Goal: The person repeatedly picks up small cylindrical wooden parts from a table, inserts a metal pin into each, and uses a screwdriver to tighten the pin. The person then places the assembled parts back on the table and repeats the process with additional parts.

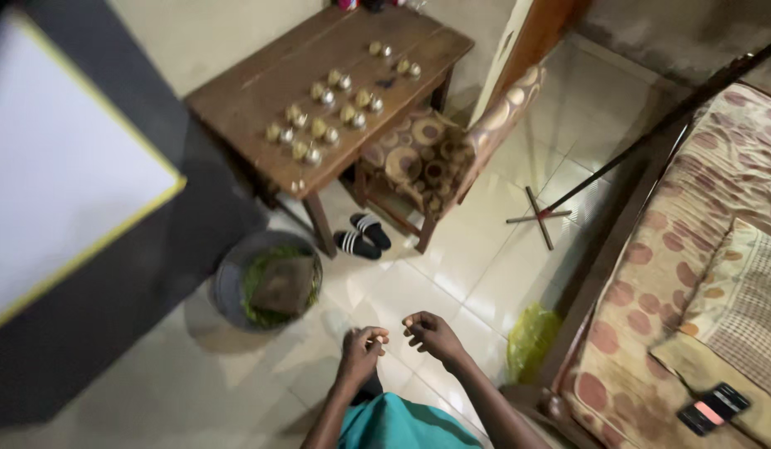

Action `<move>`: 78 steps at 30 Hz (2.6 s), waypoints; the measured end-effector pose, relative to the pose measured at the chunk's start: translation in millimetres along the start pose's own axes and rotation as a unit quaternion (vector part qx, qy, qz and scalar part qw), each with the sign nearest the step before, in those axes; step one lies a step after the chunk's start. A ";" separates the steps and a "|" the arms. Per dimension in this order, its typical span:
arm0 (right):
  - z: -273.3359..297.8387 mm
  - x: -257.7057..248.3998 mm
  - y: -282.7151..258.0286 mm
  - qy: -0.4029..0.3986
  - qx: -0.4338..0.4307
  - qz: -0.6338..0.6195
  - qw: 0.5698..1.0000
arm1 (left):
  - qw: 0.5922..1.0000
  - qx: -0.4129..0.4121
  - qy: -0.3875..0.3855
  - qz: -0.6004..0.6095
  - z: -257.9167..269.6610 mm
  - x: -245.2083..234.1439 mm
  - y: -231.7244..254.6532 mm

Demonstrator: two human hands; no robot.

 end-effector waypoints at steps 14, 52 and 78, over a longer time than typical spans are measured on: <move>-215.2 -4.3 -123.5 0.029 -0.037 -0.063 0.997 | 0.995 0.062 -0.062 -0.039 -233.5 -87.0 99.7; -591.0 -130.2 -415.6 0.133 -0.177 -0.271 0.937 | 0.991 -0.049 -0.033 0.120 -629.7 -115.0 251.9; -696.4 -109.3 -530.0 0.099 -0.338 0.471 0.809 | 0.993 0.003 0.071 0.099 -580.0 -152.0 249.1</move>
Point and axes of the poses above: each hand's wrist, its own z-axis away from the middle knuckle, its own x-axis out of the palm, y = z × x, the point moved 8 cm from there along -z, towards the middle knuckle, and after that the axes turned 14 degrees about -z, right-handed, at the moved point
